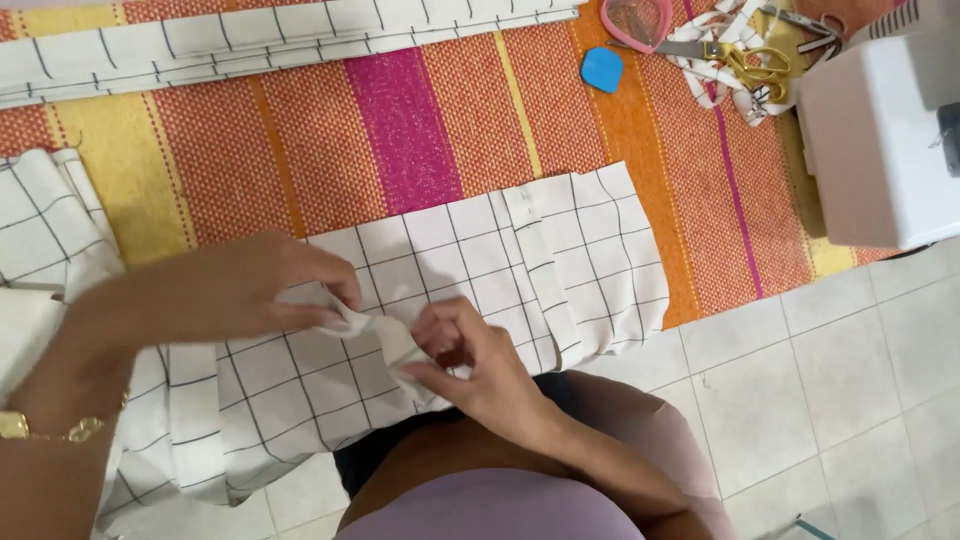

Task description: The person is preparing a fabric tote bag by folding the top edge and pinning fabric straps in place for sewing.

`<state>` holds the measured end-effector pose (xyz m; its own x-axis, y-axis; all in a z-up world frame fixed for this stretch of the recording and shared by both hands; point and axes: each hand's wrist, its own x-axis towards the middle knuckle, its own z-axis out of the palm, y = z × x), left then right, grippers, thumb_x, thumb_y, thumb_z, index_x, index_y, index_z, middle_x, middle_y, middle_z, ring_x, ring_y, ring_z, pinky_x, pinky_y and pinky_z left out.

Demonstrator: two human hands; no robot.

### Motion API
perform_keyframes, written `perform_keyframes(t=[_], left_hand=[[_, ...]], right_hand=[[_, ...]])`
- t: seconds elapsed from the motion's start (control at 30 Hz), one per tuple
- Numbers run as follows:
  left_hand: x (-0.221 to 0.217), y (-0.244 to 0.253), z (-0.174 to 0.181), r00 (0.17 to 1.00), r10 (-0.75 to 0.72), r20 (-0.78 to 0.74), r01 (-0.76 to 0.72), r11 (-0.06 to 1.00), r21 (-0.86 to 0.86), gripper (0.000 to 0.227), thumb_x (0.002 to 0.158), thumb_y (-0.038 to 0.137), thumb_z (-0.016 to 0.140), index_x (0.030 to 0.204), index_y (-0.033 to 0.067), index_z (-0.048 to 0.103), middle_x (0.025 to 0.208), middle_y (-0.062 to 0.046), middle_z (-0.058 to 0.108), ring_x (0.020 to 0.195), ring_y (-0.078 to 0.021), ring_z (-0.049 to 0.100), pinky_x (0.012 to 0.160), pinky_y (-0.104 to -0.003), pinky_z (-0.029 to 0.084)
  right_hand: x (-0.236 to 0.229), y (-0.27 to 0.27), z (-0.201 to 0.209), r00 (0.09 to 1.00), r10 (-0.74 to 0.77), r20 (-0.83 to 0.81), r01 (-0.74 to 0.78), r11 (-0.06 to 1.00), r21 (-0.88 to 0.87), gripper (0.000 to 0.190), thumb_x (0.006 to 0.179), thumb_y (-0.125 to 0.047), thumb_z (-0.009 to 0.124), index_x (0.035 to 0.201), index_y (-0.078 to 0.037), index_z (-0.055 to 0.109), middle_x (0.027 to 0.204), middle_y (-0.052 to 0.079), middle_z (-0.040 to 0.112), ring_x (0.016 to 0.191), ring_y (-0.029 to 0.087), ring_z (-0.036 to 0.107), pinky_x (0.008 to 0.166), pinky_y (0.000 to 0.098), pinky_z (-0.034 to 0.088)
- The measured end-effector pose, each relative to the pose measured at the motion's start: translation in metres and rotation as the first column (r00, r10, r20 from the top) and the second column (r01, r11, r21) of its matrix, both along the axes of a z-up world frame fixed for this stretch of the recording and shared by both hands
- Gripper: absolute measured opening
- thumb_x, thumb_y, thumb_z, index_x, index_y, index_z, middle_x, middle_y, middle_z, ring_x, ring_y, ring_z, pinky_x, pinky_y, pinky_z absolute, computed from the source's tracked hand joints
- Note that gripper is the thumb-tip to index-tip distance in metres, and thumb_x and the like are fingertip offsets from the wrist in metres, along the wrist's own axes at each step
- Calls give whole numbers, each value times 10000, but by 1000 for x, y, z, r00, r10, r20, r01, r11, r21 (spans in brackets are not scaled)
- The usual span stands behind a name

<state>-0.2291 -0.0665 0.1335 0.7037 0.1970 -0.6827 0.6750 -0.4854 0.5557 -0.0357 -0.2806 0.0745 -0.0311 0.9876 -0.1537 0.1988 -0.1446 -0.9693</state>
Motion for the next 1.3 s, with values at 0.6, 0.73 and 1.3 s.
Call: perform_keyframes(t=[0.6, 0.73, 1.3], left_hand=[[1, 15, -105, 944, -22, 331, 250, 701, -668, 303, 1006, 373, 744, 957, 94, 850, 785, 16, 758, 630, -61, 623, 539, -208, 427], [0, 17, -100, 970, 33, 240, 149, 703, -696, 287, 968, 341, 786, 979, 73, 888, 845, 14, 797, 712, -71, 661, 626, -230, 478], [-5, 19, -110, 964, 46, 261, 154, 705, -692, 294, 996, 369, 768, 991, 97, 877, 781, 54, 697, 642, -51, 528, 581, -244, 381]], right_hand=[[108, 24, -25, 738, -486, 468, 390, 873, 293, 261, 1104, -85, 567, 1350, -37, 495, 1510, 114, 671, 1217, 259, 725, 955, 379, 611], [117, 33, -25, 682, -501, 533, 402, 865, 300, 308, 1121, -190, 563, 1381, -48, 480, 1458, 129, 708, 1072, 303, 730, 904, 471, 597], [238, 57, -51, 652, -513, 559, 454, 854, 254, 335, 1043, -32, 772, 1321, -49, 586, 1075, 99, 674, 898, 209, 706, 799, 331, 622]])
